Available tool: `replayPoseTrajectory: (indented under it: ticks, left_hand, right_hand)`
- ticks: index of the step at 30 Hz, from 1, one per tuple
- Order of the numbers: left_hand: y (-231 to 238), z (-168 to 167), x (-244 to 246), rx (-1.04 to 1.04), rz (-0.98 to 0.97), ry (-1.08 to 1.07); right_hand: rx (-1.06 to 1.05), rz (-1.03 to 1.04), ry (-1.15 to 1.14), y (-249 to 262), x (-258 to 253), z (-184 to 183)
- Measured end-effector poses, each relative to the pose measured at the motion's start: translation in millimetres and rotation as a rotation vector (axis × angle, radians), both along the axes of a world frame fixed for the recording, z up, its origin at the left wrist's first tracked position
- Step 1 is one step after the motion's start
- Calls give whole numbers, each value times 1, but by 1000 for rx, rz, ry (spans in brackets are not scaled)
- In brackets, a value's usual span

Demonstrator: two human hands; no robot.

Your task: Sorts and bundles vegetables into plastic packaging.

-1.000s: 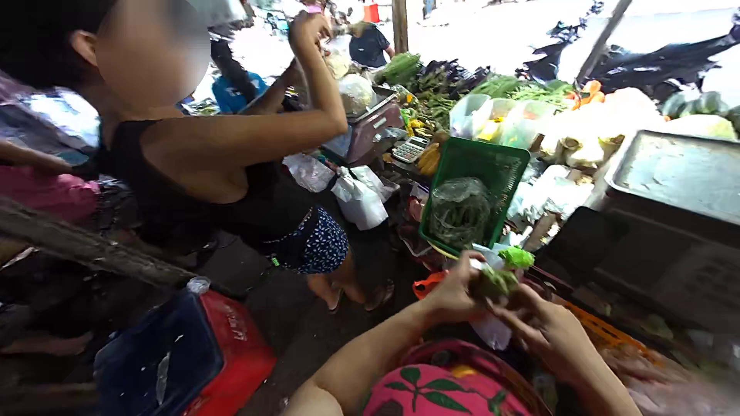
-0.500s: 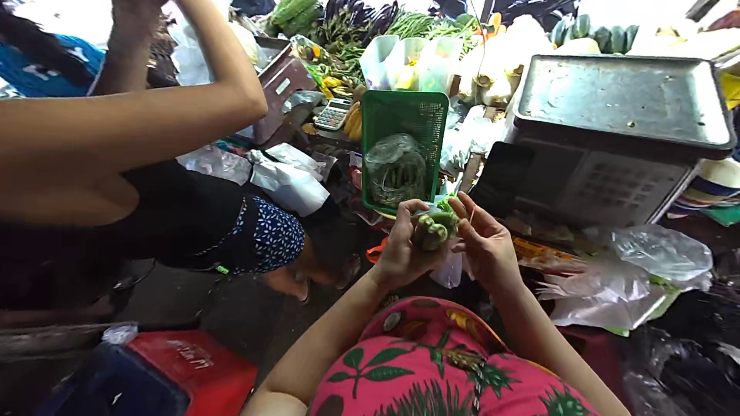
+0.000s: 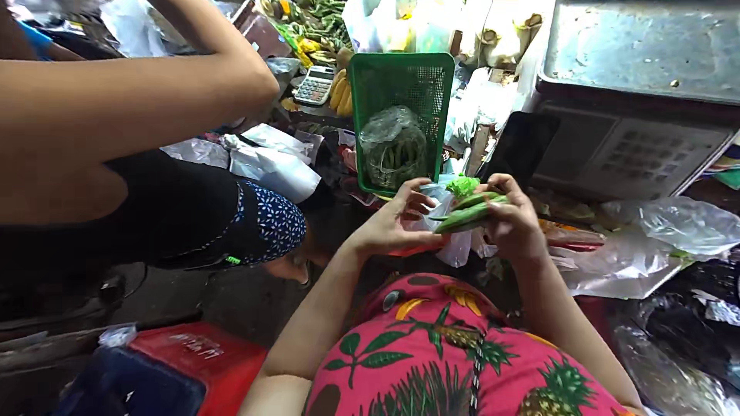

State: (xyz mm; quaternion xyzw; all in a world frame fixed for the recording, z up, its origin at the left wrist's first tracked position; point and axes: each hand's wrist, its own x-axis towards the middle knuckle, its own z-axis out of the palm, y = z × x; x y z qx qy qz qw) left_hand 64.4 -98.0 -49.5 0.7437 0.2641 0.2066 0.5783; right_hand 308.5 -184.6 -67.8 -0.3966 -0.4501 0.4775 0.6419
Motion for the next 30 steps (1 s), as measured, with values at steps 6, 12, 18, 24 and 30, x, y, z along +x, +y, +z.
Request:
replayPoseTrajectory:
  ticks: [6,12,18,24,30]
  left_hand:
    - [16,-129,20,144,-399,442]
    - [51,-167,19,160,-92,633]
    - [57,-196,-6,307,-183,963]
    - [39,-137,6,-18,-295,1173]
    - [23,-114,-15,-27,-453,1227]
  right_hand:
    - [-206,205,210,0,-3,-11]
    - [-1044,184,496,22,-60,-44]
    - [-939,-134,504,58,-87,-100]
    - [-1037,-147,-1021,60,-79,-121]
    - [-1272,116,-1141,57,-84,-157]
